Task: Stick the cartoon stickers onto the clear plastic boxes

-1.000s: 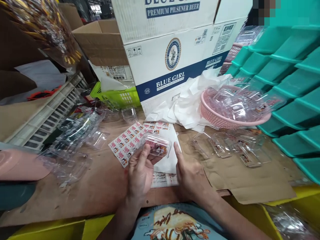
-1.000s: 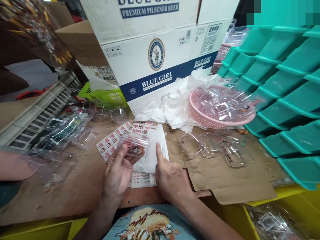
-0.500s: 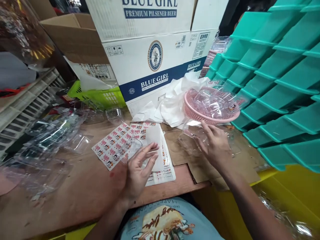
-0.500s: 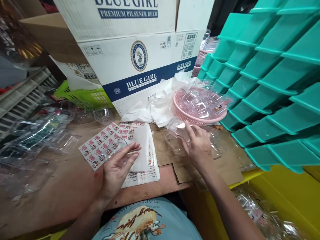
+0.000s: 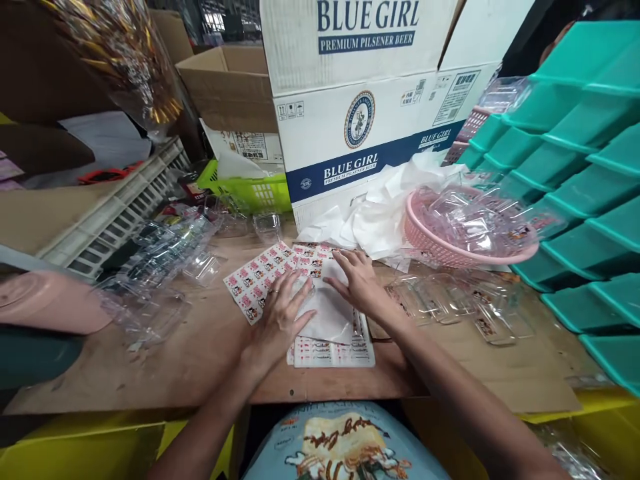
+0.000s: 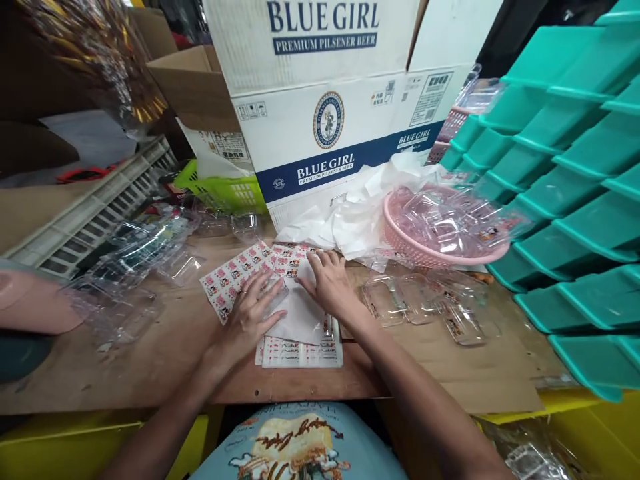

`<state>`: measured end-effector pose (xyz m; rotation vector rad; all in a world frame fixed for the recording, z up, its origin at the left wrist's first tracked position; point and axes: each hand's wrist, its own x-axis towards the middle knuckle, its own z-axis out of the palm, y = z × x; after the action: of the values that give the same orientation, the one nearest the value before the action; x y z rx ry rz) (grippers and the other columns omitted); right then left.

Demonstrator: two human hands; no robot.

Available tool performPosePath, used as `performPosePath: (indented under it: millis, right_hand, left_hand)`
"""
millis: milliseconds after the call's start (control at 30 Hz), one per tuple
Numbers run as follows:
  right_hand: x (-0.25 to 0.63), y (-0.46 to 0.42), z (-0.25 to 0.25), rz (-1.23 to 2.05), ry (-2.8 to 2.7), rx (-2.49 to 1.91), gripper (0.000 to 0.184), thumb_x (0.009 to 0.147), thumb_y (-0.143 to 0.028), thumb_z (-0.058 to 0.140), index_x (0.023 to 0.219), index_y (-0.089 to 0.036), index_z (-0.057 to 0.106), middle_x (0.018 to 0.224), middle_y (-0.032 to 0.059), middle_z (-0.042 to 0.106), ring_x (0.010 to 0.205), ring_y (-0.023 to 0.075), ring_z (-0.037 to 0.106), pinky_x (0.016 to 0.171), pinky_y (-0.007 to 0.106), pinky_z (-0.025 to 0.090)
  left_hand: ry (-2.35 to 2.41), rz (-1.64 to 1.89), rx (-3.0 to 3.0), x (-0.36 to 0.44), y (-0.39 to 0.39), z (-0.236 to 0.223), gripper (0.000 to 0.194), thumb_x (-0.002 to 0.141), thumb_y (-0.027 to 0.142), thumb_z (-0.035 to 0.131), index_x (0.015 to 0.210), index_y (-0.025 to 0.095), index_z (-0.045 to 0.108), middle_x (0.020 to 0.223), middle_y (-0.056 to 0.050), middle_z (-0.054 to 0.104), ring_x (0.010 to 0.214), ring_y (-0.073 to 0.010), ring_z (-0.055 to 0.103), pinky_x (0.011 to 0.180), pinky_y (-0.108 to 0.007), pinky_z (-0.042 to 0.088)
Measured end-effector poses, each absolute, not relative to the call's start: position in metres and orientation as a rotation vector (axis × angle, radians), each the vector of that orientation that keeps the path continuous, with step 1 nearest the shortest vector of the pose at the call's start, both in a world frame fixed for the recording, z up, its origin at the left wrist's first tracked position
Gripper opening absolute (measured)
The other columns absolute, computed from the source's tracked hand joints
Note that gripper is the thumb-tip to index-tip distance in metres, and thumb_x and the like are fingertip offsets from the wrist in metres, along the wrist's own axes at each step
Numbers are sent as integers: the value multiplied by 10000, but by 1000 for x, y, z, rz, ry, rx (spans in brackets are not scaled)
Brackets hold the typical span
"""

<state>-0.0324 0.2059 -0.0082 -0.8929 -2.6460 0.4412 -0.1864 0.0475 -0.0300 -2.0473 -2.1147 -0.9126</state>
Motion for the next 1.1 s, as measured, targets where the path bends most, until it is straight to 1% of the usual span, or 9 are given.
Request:
performPosePath:
  millis: [100,233,400,467,567,700,900,1000,1100]
  right_hand:
    - [-63,230,-12,556,-2709,-1022,613,784,-412,756,1262,-65,592,1232,273,625,1207,452,472,974,675,325]
    - [-69,241,0,745,-2659,-1003,184,837,-275,680,863,-94,702,884,172,725,953,336,634,867,489,458]
    - [-32,232,19,1199,-2454,-803,289,918,-402,579,1017,-157,698,972,87,747,875,214,680,763,308,524]
    - [-12,232,23,1577,-2233,-727,339,863,-473,649,999,-168,705,969,79,753,853,214,693,750,314,544]
    - [13,233,26,1836,-2104,-753,362,773,-495,753,923,-166,730,924,83,755,823,227,700,738,337,557]
    - [22,231,28,1505,-2305,-821,560,641,-425,875,1145,-232,723,1147,91,725,1051,284,664,850,366,547]
    - [5,229,13,1659,-2152,-664,289,821,-445,714,945,-186,687,950,57,725,836,207,676,732,334,549]
    - [1,222,5,1122,-2221,-702,355,811,-355,738,1121,-208,646,1081,84,692,943,239,655,829,400,527]
    - [-5,202,6,439,-2348,-626,223,900,-264,647,1118,-220,660,1080,108,677,1018,281,596,912,495,456]
  left_hand:
    - [-2149,-733,-2050,-203,46,-41,407,906,120,525,1292,220,613,1293,-105,642,1411,-326,396,1162,-565,340]
    - [-2156,-819,-1899,-219,41,-39,439,910,137,534,1345,190,562,1342,-139,609,1384,-331,442,1182,-581,291]
    - [-2190,-1505,-1737,-215,57,-19,751,859,264,680,1522,239,327,1497,-144,479,1369,-274,476,1134,-452,415]
    - [-2312,-1840,-1731,-211,70,-16,712,802,283,741,1449,217,450,1368,-139,601,1230,-267,600,1054,-433,489]
    - [-2495,-2316,-1708,-204,85,-19,381,745,320,784,1077,153,703,1049,-102,738,960,-230,704,908,-380,563]
    - [-2500,-2689,-1658,-186,92,-22,286,687,313,831,896,147,728,955,-69,753,898,-188,696,867,-314,551]
    - [-2657,-3074,-1344,-174,85,-17,434,604,243,892,986,143,713,970,-57,757,827,-142,685,788,-255,536]
    - [-2685,-3145,-1154,-175,80,-19,311,635,297,878,832,132,703,823,-25,738,689,-112,649,679,-228,515]
    - [-2633,-3112,-1185,-174,77,-23,269,680,325,850,776,143,677,741,13,690,636,-92,603,620,-205,474]
